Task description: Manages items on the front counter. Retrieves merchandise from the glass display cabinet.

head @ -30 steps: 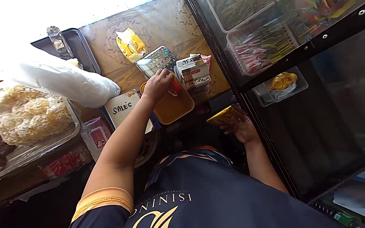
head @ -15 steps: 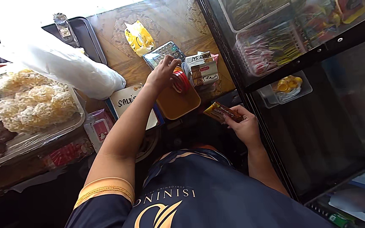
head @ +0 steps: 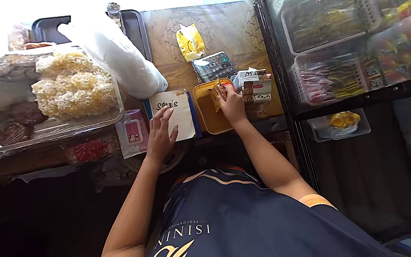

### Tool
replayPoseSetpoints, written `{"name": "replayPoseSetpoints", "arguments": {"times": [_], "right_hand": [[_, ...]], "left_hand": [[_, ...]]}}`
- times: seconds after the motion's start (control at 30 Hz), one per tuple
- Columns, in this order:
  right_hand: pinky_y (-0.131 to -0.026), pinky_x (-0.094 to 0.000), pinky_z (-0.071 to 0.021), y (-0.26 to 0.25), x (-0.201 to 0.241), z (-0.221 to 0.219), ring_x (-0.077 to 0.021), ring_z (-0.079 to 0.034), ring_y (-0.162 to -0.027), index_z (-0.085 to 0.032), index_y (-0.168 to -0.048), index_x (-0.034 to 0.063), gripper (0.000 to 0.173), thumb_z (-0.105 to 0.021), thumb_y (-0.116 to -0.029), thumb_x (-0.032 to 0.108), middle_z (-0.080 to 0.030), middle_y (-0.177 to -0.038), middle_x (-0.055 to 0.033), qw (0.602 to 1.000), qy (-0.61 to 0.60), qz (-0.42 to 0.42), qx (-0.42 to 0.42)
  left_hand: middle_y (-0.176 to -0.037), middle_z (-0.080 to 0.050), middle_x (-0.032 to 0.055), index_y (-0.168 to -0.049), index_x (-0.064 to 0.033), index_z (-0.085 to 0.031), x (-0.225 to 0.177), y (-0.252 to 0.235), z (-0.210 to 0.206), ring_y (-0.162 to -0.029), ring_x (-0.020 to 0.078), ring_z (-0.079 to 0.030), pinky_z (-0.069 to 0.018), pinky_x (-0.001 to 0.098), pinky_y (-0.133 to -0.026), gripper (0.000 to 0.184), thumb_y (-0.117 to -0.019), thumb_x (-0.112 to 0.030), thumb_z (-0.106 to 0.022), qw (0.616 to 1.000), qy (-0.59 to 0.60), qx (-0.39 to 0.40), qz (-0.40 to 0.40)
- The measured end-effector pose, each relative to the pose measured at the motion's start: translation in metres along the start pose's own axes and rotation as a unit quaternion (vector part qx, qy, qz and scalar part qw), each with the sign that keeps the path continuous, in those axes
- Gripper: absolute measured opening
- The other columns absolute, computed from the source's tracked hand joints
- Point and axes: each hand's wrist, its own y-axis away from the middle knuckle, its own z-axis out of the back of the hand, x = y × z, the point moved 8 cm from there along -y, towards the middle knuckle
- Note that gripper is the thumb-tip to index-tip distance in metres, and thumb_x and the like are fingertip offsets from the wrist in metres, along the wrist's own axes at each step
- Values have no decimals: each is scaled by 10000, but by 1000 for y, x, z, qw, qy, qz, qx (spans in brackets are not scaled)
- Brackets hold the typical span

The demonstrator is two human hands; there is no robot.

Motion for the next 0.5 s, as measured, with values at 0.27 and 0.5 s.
{"name": "replayPoseSetpoints", "arguments": {"times": [0.27, 0.5], "right_hand": [[-687, -549, -579, 3, 9, -8, -406, -742, -807, -471, -1399, -28, 497, -607, -1011, 251, -724, -856, -191, 981, 186, 18, -52], [-680, -638, -550, 28, 33, 41, -473, -709, -822, -466, -1436, -14, 570, -569, -1034, 377, -698, -1037, -273, 987, 132, 44, -80]], "left_hand": [[-1594, -362, 243, -1509, -21, -443, 70, 141, 23, -1446, 399, -411, -382, 503, -1163, 540, -1010, -198, -550, 984, -90, -63, 138], [-1466, -475, 353, -1412, 97, -515, 62, 217, 21, -1356, 487, -497, -430, 550, -1125, 525, -971, -182, -573, 979, -84, -44, 178]]}}
